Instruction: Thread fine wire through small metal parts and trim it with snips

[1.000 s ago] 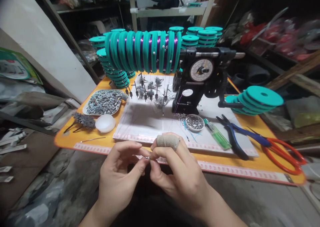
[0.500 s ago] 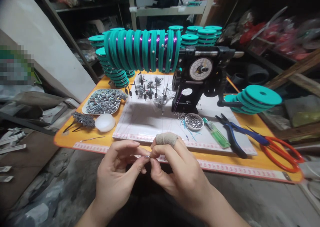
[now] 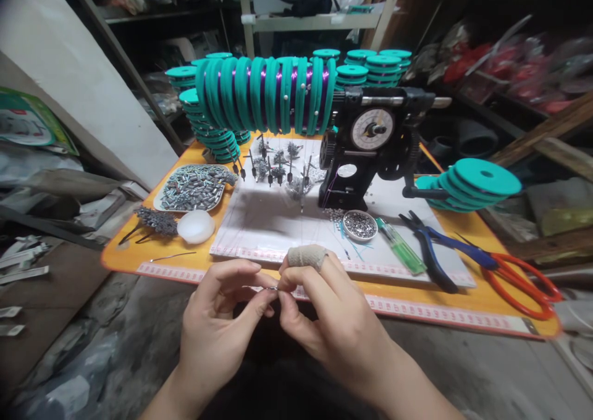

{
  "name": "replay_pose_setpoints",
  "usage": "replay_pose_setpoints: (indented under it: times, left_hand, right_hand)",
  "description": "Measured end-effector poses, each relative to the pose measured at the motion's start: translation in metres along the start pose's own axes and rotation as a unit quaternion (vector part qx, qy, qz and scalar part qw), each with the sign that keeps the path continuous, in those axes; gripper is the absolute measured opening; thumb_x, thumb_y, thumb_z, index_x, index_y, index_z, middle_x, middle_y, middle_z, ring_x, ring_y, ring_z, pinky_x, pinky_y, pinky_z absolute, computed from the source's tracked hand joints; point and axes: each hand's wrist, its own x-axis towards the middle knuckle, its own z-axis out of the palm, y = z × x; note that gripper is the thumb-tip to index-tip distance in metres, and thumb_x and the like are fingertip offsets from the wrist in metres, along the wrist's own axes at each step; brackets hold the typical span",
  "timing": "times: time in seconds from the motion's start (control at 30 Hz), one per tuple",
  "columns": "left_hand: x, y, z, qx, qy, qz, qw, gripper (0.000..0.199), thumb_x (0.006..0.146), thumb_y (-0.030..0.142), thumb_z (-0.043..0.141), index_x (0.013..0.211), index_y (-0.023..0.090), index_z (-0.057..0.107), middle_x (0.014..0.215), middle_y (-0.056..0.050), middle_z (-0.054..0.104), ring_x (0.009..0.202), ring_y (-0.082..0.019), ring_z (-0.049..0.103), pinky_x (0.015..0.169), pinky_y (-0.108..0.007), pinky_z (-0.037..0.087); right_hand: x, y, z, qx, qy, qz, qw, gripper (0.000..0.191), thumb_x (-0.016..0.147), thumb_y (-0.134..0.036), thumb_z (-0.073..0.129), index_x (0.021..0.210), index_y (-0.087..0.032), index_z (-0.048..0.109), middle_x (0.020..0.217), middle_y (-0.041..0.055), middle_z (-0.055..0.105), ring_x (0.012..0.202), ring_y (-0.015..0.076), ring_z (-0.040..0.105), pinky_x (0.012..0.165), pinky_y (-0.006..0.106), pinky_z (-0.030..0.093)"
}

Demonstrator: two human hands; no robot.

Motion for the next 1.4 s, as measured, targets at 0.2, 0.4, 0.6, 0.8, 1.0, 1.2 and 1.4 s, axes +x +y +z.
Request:
replay_pose_setpoints:
  times: [0.2, 0.4, 0.6, 0.8, 1.0, 1.2, 1.4]
  left_hand:
    - [0.006, 0.003, 0.0, -0.094, -0.007, -0.11, 0.989, 0.031, 0.081, 0.011, 0.071, 0.109, 0.025, 0.069, 0.088, 0.002, 0.075, 0.079, -0.011, 0.072, 0.074, -0.018, 0.06]
    - [0.007, 0.006, 0.002, -0.09, -0.005, -0.096, 0.991, 0.011, 0.08, 0.01, 0.072, 0.082, 0.02, 0.075, 0.084, 0.0, 0.074, 0.083, -0.011, 0.07, 0.076, -0.017, 0.056]
    - [0.004, 0.003, 0.002, -0.02, 0.008, -0.02, 1.0, 0.01, 0.089, 0.012, 0.062, 0.084, 0.018, 0.068, 0.087, -0.002, 0.067, 0.085, -0.013, 0.066, 0.075, -0.022, 0.055]
    - [-0.001, 0.008, -0.016, 0.194, 0.086, 0.135, 0.968, 0.014, 0.088, 0.009, 0.061, 0.095, 0.021, 0.065, 0.098, -0.004, 0.057, 0.096, -0.017, 0.06, 0.084, -0.029, 0.051]
    - [-0.014, 0.016, -0.025, 0.425, -0.023, 0.374, 0.824, 0.031, 0.083, 0.003, 0.061, 0.112, 0.012, 0.067, 0.06, 0.002, 0.055, 0.06, -0.014, 0.049, 0.063, -0.032, 0.043]
    - [-0.006, 0.007, -0.019, 0.475, -0.02, 0.328, 0.816, 0.018, 0.082, 0.003, 0.064, 0.097, 0.013, 0.068, 0.06, -0.001, 0.059, 0.058, -0.016, 0.048, 0.061, -0.032, 0.038]
    - [-0.008, 0.005, -0.01, 0.385, 0.001, 0.333, 0.86, 0.021, 0.082, 0.005, 0.065, 0.098, 0.017, 0.07, 0.055, 0.004, 0.053, 0.054, -0.013, 0.046, 0.059, -0.03, 0.04]
  right_hand:
    - [0.0, 0.002, 0.002, -0.074, 0.004, -0.069, 0.995, 0.013, 0.087, -0.006, 0.056, 0.097, -0.015, 0.057, 0.09, 0.0093, 0.063, 0.09, 0.0211, 0.064, 0.078, 0.035, 0.056]
    - [-0.004, 0.003, 0.006, -0.134, 0.01, -0.145, 0.98, 0.02, 0.085, -0.004, 0.06, 0.105, -0.009, 0.059, 0.09, 0.0113, 0.064, 0.091, 0.0236, 0.064, 0.091, 0.046, 0.055]
    - [-0.007, 0.002, 0.01, -0.116, 0.031, -0.103, 0.987, 0.017, 0.086, -0.004, 0.057, 0.1, -0.014, 0.058, 0.09, 0.0097, 0.064, 0.09, 0.0225, 0.064, 0.081, 0.042, 0.058]
    - [-0.008, 0.002, 0.009, -0.118, 0.031, -0.069, 0.99, 0.015, 0.084, -0.004, 0.059, 0.095, -0.014, 0.059, 0.091, 0.0101, 0.064, 0.088, 0.0224, 0.065, 0.078, 0.038, 0.057]
    - [-0.005, 0.001, 0.009, -0.132, 0.032, -0.112, 0.984, 0.015, 0.084, -0.003, 0.06, 0.095, -0.013, 0.059, 0.088, 0.011, 0.064, 0.09, 0.0244, 0.065, 0.083, 0.044, 0.058]
    - [-0.008, 0.002, 0.008, -0.115, 0.025, -0.114, 0.986, 0.016, 0.082, -0.001, 0.062, 0.096, -0.009, 0.058, 0.089, 0.0125, 0.063, 0.091, 0.0248, 0.064, 0.083, 0.044, 0.057]
    - [-0.011, 0.003, 0.002, -0.034, 0.029, -0.045, 0.998, 0.016, 0.084, -0.005, 0.059, 0.093, -0.019, 0.057, 0.092, 0.0065, 0.062, 0.087, 0.0196, 0.065, 0.074, 0.032, 0.057]
